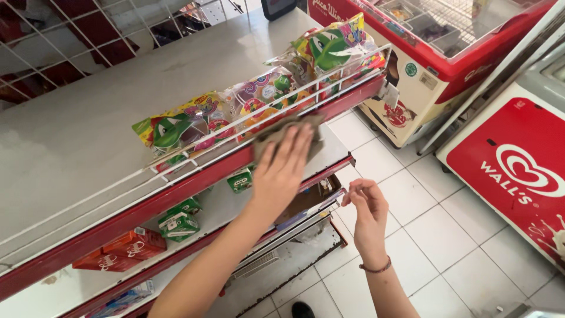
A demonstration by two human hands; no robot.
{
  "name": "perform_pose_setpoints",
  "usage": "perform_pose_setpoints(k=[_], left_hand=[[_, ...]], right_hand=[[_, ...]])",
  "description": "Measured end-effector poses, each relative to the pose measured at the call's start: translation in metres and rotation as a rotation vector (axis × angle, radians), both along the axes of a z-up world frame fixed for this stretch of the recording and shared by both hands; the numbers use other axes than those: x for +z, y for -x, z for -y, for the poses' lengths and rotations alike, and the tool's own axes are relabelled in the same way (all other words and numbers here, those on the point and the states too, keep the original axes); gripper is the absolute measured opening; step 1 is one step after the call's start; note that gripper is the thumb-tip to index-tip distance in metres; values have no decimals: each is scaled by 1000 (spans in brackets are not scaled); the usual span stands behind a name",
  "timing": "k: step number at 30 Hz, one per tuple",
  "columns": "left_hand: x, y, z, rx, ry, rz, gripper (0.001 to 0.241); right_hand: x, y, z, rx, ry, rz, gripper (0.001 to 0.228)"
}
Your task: The person sprays a cleaning solution onto a red metal shelf in a store aisle and wipes the surface with a cloth. They repeatedly wipe different sections of the shelf, including the top edge and the front lip, while occasionally reaching into a cardboard box on the floor to adjust items.
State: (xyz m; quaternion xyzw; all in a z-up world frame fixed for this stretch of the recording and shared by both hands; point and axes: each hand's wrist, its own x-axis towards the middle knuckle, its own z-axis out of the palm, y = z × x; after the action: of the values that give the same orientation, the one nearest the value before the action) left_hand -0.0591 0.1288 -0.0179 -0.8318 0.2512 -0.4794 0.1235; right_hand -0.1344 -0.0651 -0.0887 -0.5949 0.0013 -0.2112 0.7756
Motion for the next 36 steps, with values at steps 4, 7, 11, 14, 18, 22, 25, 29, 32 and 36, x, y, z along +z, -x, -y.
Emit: perform_pose_setpoints(k=[4, 7, 11, 14, 18, 22, 25, 29, 32, 36], left_hand=[[3, -31, 57, -78, 32, -40, 55], [13, -51, 100, -142, 62, -49, 54], [24, -61, 129, -239, 60, -139, 46], [31, -60, 116, -281, 0, -86, 48], [32, -39, 73, -262, -22, -83, 50], [30, 1, 7, -158, -25, -85, 49], [25, 36, -50, -84, 13, -74, 47], [16, 78, -133, 0, 39, -9, 44], [3, 114, -202, 104, 21, 11, 41], [-20, 161, -292, 238, 86, 53, 40]], right_hand=[[-1, 2, 10, -31, -7, -2, 13], [-3, 6, 18, -64, 8, -31, 11], [-9, 9, 21, -66, 7, -37, 10], [-10, 7, 11, -24, -29, -58, 10], [-9, 5, -14, 62, -11, -57, 9], [3, 9, -43, 167, 27, -38, 12], [14, 16, -76, 262, 69, 38, 5], [32, 26, -135, 429, 120, 86, 11], [46, 40, -180, 592, 129, 138, 14], [66, 63, -247, 691, 304, 346, 17]])
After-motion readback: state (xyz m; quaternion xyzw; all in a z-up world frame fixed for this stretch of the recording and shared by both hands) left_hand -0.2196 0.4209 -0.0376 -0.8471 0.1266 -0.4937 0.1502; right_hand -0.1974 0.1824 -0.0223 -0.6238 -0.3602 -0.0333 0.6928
